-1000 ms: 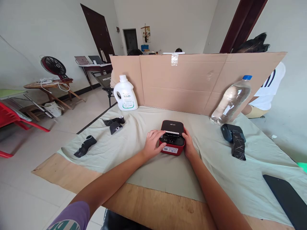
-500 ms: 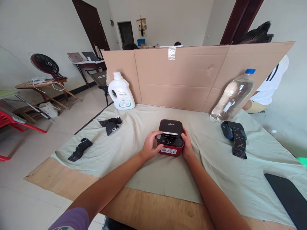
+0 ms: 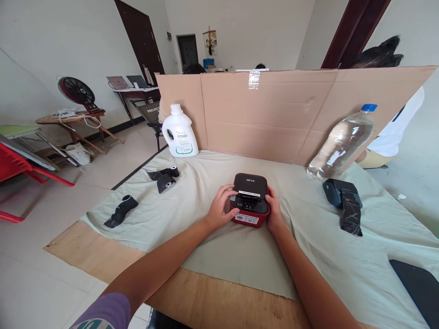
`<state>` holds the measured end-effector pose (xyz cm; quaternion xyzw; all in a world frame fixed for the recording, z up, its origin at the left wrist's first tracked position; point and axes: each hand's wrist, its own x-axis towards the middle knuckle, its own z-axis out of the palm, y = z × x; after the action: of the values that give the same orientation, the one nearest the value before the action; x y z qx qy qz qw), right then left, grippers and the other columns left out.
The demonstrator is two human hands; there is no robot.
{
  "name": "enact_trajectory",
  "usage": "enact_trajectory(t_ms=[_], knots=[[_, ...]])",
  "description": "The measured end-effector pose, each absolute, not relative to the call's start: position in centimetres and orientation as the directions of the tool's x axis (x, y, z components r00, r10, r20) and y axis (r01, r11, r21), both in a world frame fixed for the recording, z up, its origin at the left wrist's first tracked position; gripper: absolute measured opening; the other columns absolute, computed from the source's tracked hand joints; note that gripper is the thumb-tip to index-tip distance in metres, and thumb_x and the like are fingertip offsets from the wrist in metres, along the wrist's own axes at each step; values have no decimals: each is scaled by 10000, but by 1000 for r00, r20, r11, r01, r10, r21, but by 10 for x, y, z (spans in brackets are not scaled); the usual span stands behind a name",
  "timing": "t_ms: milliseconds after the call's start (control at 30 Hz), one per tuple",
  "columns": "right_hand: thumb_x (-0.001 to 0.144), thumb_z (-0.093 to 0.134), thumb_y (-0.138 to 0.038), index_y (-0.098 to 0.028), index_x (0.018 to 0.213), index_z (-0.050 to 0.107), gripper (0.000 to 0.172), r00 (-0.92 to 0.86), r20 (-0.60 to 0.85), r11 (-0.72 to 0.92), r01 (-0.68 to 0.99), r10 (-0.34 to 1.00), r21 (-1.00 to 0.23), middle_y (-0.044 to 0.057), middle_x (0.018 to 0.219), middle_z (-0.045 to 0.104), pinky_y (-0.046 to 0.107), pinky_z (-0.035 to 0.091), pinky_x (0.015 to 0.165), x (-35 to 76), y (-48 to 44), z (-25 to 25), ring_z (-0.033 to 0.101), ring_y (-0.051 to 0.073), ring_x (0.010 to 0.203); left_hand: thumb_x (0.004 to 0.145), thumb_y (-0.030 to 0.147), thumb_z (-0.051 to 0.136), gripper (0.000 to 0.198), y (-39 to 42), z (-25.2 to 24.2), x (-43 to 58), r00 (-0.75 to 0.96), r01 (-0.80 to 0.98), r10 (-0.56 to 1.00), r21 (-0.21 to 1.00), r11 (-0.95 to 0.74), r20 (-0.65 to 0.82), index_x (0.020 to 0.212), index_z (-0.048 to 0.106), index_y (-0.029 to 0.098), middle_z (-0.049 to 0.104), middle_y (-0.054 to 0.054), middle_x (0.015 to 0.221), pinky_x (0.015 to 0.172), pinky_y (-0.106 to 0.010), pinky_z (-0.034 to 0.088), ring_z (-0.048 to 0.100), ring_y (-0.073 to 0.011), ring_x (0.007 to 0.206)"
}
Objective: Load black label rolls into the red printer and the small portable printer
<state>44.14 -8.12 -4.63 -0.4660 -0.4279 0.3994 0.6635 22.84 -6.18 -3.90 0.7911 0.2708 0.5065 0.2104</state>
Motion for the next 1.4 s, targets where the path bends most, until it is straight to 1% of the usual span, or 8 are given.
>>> enact_trajectory(t_ms=[400,667,733,833,933,1000,1133,1400], knots=[[707,563,-389,-284,1192,606,498,384,153,210,-109,911,-972,36,1282,662,464,478,1021,447,-68,-48,600,290,1202,737,459,757,438,-57,-32,228,336,179,637,617,-767,694,1077,634,214,643,-111,1221,925,-427,547,655,-266,1083],[750,595,-502,-260,1123,631,446,481,152,259,-164,863,-952,36,1171,707,465,473,1023,439,-73,-56,638,273,1130,961,329,500,269,-36,-22,197,345,308,650,573,-760,677,1184,606,222,626,-93,1262,918,-366,531,618,-214,1119],[750,612,-489,-264,1127,637,440,474,145,264,-193,869,-945,30,1171,708,459,471,1025,440,-72,-58,641,266,1123,924,305,544,263,-13,-16,168,180,534,706,534,-655,685,1156,617,205,605,-115,1277,993,-416,481,567,-255,1192],[730,647,-470,-254,1125,647,450,467,148,279,-227,872,-933,33,1173,706,452,456,1041,441,-71,-58,632,264,1133,870,314,619,402,26,-5,112,-95,849,828,479,-222,552,1257,595,209,522,-146,1411,1055,-521,389,456,-352,1307],[725,659,-471,-235,1137,647,475,455,158,289,-237,877,-927,51,1186,701,452,460,1031,440,-71,-57,628,269,1136,865,285,627,508,59,7,58,-252,914,909,391,110,333,1357,536,195,448,-176,1504,1102,-586,281,348,-392,1401],[727,665,-466,-227,1145,644,482,441,164,293,-240,882,-926,56,1204,693,439,464,1024,440,-71,-56,626,265,1137,890,271,605,446,75,15,31,-226,919,955,368,143,194,1329,560,201,536,-165,1439,1104,-613,248,417,-383,1368],[746,653,-472,-230,1149,645,470,421,185,296,-215,888,-931,47,1195,691,410,477,994,442,-71,-57,624,253,1125,840,226,673,289,88,23,8,-113,925,990,372,75,80,1128,663,240,722,-83,1169,1059,-520,356,619,-303,1168],[746,682,-464,-248,1163,654,470,391,173,289,-261,904,-921,33,1203,692,393,474,990,444,-70,-61,627,235,1115,829,189,662,298,70,42,7,-102,923,978,383,25,181,1121,612,222,696,-112,1203,857,-393,502,656,-297,1072]])
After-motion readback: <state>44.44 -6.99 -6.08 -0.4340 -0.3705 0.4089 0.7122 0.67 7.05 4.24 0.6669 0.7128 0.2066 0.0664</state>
